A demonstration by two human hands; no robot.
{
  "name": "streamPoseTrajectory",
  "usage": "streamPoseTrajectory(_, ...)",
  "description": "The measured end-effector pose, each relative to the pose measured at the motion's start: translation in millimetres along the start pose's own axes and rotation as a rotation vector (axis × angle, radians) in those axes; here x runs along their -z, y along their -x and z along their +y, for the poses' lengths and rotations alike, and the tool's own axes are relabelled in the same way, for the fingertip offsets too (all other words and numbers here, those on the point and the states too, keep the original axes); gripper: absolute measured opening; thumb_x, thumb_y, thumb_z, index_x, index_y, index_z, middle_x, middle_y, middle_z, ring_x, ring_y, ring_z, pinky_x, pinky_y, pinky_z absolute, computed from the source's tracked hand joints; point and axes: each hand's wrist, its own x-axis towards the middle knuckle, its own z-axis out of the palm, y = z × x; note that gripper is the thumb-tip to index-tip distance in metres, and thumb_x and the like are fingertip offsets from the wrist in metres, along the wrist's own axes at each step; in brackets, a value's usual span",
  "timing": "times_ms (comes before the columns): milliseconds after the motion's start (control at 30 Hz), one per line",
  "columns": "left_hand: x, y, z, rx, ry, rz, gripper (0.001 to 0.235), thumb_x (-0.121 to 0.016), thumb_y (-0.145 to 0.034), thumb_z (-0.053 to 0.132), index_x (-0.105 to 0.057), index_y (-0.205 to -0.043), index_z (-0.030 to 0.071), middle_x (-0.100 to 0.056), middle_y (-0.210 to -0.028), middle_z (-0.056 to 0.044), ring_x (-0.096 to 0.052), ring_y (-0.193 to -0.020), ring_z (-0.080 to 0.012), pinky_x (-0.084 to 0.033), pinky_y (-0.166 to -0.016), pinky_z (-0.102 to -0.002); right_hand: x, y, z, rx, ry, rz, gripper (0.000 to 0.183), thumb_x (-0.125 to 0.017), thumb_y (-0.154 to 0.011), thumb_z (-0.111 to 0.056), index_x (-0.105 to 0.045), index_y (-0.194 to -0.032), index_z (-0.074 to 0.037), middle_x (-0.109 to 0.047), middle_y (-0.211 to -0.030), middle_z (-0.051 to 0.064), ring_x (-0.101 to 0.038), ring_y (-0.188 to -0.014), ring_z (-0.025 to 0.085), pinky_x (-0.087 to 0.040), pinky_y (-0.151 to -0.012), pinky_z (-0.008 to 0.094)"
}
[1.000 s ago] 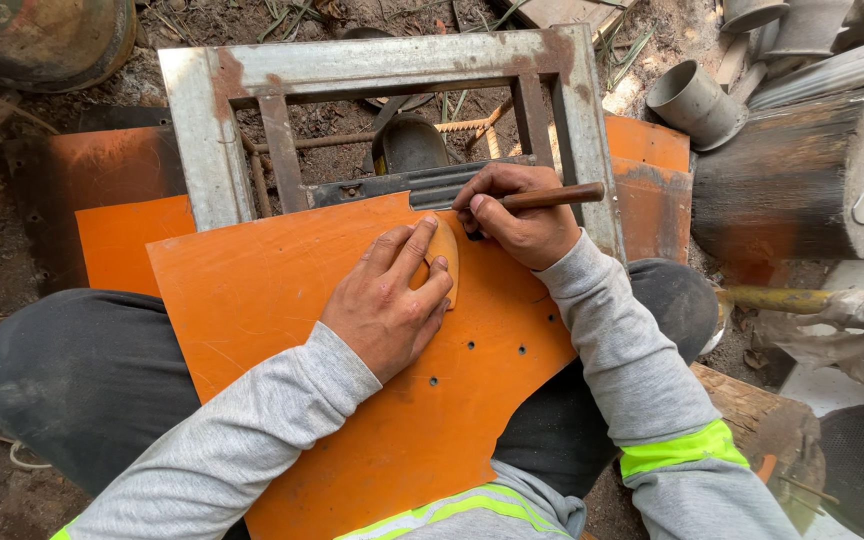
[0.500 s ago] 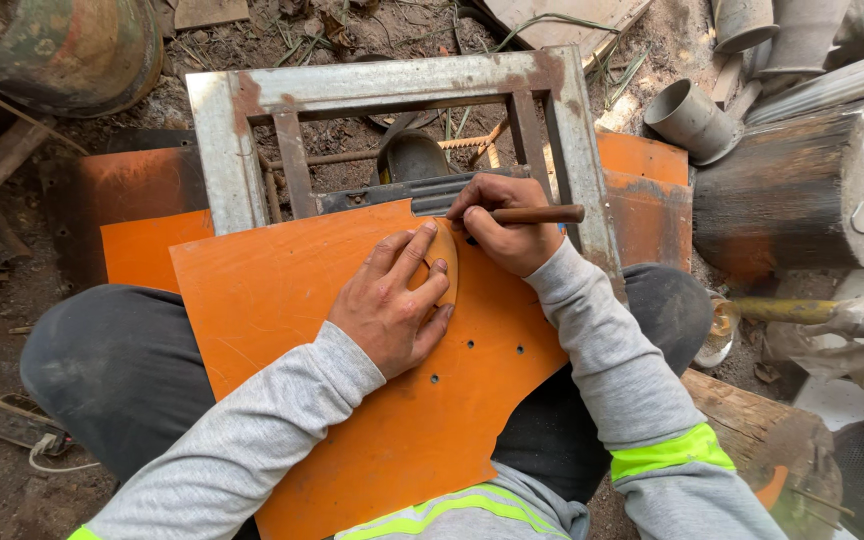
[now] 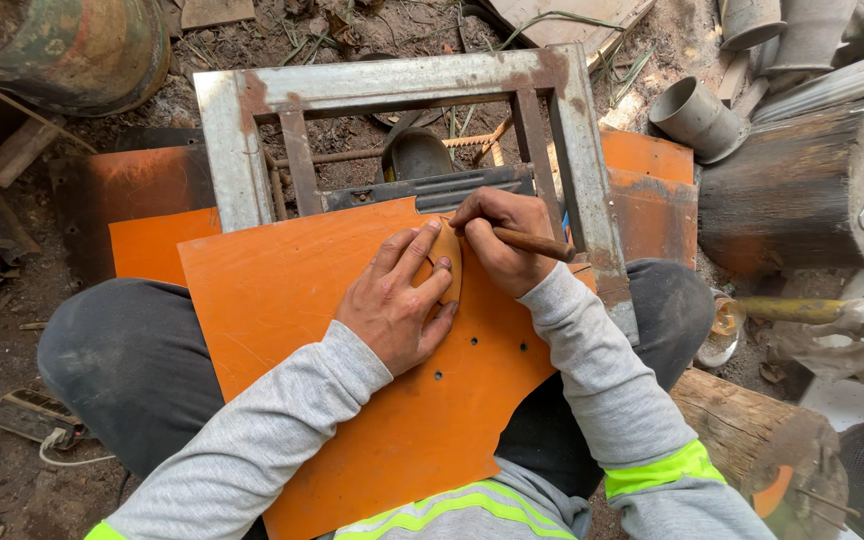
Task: The person uses a small knife to cut a curved shape out of an orange sheet resting on their lap. They repeatedly trace the outline and remove small pieces of the material.
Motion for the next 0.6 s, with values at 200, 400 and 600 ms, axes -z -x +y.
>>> streamPoseTrajectory(200, -3.2, 0.5, -0.3, 0.016, -0.003, -0.016, 0.042, -0.075, -0.083, 0.03, -0.069, -0.113, 0.001, -0.048, -0.147, -0.026, -0.045, -0.135, -0.0388, -0.047, -0.108, -0.043, 3.9, 15.1, -0.7, -0.017, -0.045, 0.037, 0.018, -0.051, -0.087, 0.001, -0.068, -0.09, 0.004, -0.072, -0.084, 0.011, -0.066, -0.074, 0.013, -0.056, -0.07, 0.028)
streamPoseTrajectory(400, -2.9, 1.6, -0.6, 0.02, -0.006, -0.01, 0.043, -0.075, -0.083, 0.03, -0.069, -0.115, 0.002, -0.048, -0.147, -0.024, -0.046, -0.135, -0.0382, -0.047, -0.108, -0.043, -0.1, 36.9, -8.0, -0.056, -0.001, 0.104, 0.018, -0.05, -0.086, 0.003, -0.068, -0.088, 0.004, -0.071, -0.08, 0.011, -0.065, -0.069, 0.013, -0.054, -0.066, 0.026)
streamPoseTrajectory(600, -4.4, 2.7, 0.0, 0.023, -0.011, -0.008, 0.043, -0.075, -0.083, 0.029, -0.067, -0.116, 0.003, -0.047, -0.149, -0.024, -0.046, -0.134, -0.0384, -0.048, -0.107, -0.043, -13.0, 67.0, -17.3, -0.085, -0.042, 0.177, 0.018, -0.049, -0.085, 0.003, -0.067, -0.087, 0.005, -0.071, -0.079, 0.011, -0.065, -0.07, 0.014, -0.054, -0.067, 0.026)
